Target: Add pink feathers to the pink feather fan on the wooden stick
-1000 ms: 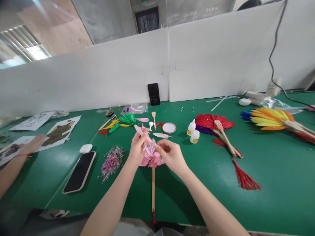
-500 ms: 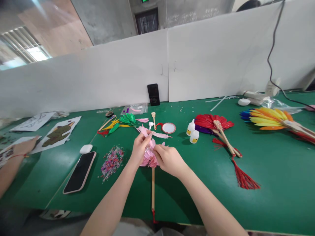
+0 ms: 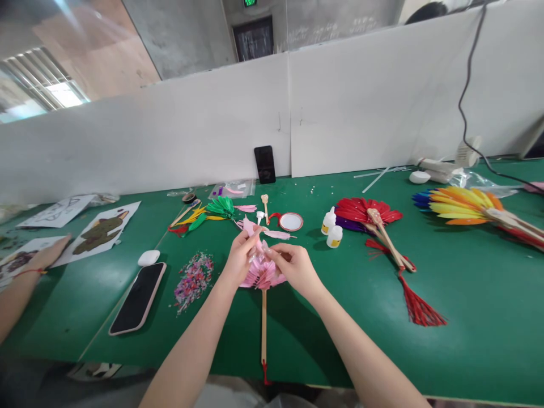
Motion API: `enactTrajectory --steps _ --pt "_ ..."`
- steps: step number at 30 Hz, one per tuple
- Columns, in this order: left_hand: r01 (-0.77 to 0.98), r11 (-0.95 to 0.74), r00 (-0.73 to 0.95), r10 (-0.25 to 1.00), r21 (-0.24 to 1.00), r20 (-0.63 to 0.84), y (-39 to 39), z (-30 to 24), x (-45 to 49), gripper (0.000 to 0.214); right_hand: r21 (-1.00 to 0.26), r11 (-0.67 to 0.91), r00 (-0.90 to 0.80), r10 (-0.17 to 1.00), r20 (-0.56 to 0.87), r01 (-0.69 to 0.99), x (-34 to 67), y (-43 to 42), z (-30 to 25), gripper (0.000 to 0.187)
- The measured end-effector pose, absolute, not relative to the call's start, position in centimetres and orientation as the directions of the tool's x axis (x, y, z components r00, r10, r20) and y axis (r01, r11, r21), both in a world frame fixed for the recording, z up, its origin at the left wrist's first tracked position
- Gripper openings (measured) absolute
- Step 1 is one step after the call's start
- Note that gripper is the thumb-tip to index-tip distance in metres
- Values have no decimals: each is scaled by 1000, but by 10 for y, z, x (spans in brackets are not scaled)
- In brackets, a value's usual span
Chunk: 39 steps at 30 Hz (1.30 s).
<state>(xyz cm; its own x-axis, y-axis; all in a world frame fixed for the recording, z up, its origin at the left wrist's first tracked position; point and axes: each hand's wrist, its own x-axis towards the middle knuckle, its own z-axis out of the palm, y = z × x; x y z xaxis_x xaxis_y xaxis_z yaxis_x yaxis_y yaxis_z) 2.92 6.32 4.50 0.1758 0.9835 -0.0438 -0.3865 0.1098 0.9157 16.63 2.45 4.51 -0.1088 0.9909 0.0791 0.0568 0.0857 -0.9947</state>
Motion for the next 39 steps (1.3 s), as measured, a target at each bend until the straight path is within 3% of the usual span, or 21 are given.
enactTrajectory --steps 6,14,22,31,39 --pt "-347 107 179 983 932 -47 62 45 30 32 -998 -60 -148 988 -55 -32 165 24 48 29" --pt "-308 101 197 980 946 -41 59 46 32 30 -997 17 -157 988 5 75 162 24 35 27" --pt "-289 119 232 971 950 -51 58 44 34 30 -1000 -17 -205 979 -20 17 161 24 35 32" --pt "-261 111 272 962 959 -38 59 42 34 27 -978 -174 -241 960 -142 -115 159 25 38 40" --pt "-265 115 276 960 957 -39 61 42 32 28 -973 -162 -301 948 -107 -164 163 24 39 35"
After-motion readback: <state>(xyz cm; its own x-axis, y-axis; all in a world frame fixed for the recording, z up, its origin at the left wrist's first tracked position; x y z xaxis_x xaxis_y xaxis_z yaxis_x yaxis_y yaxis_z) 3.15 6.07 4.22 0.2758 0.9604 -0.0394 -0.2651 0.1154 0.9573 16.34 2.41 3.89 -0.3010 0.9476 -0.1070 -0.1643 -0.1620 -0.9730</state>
